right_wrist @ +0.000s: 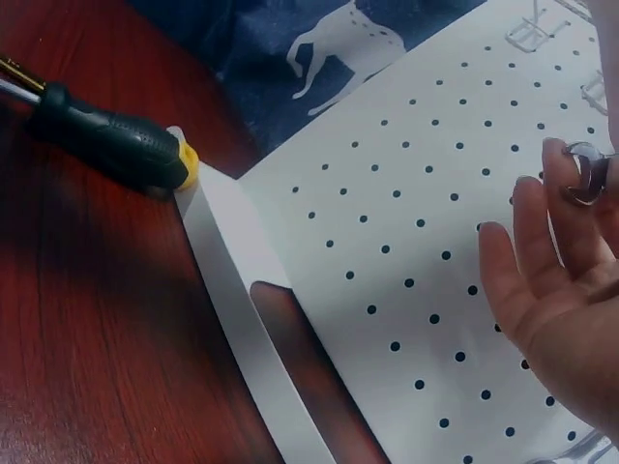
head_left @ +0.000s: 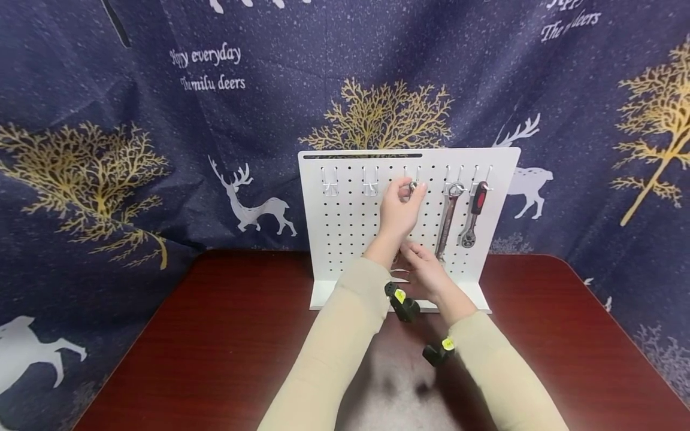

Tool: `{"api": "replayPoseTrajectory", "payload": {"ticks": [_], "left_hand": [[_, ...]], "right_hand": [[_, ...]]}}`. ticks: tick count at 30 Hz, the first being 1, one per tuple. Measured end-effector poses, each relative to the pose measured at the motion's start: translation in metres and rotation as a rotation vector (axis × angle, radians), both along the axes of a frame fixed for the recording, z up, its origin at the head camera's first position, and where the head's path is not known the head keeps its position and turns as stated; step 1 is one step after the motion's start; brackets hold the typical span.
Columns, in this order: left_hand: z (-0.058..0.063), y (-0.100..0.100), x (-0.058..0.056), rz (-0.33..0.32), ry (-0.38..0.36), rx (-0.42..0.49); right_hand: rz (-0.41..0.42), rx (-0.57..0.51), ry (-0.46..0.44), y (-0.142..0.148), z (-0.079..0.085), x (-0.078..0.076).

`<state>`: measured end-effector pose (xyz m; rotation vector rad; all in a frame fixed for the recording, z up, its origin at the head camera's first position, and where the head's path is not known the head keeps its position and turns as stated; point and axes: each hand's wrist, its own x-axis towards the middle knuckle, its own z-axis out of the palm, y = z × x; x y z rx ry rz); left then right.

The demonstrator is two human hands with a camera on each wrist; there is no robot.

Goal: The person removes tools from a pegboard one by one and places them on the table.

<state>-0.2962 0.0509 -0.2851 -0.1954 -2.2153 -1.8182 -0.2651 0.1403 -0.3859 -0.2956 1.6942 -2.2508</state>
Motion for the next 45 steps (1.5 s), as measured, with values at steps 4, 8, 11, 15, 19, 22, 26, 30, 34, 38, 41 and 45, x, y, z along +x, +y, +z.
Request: {"api": "replayPoseTrajectory", "payload": {"ticks": [4,8,11,15,19,22,26,30,34,38,41,45], "left_hand": [[0.001,-0.001,-0.001,0.002,-0.007,0.020],[0.001,-0.001,-0.001,-0.002,0.007,0.046],[0.002,-0.001,-0.001,-0.028,0.026,0.065],[0.002,0.001,0.001,-0.085,0.039,0.121],[0.001,0.002,0.000,-0.136,0.046,0.186],[0.000,0.002,-0.002,-0.143,0.052,0.199],[0.003,0.002,-0.002,-0.145,0.048,0.211],[0.005,0.001,-0.001,-0.159,0.026,0.246],[0.007,0.003,-0.002,-0.169,0.009,0.303],[0.006,0.003,-0.002,-0.161,-0.024,0.351],[0.006,0.003,-0.001,-0.164,-0.054,0.334],[0.009,0.000,0.000,-0.189,-0.082,0.276]], "right_hand": [[-0.123,0.130,0.141,0.001,0.000,0.002],[-0.214,0.249,0.230,0.003,-0.001,0.004],[-0.231,0.305,0.251,0.006,-0.003,0.007],[-0.251,0.327,0.264,0.010,-0.005,0.012],[-0.258,0.321,0.282,0.012,-0.008,0.022],[-0.258,0.292,0.277,0.012,-0.010,0.033],[-0.302,0.160,0.249,0.010,-0.013,0.046],[-0.336,0.015,0.249,0.008,-0.014,0.055],[-0.346,-0.021,0.284,0.009,-0.013,0.060],[-0.363,0.025,0.294,0.011,-0.012,0.060],[-0.390,0.084,0.272,0.014,-0.010,0.061],[-0.419,0.138,0.263,0.019,-0.008,0.062]]}}
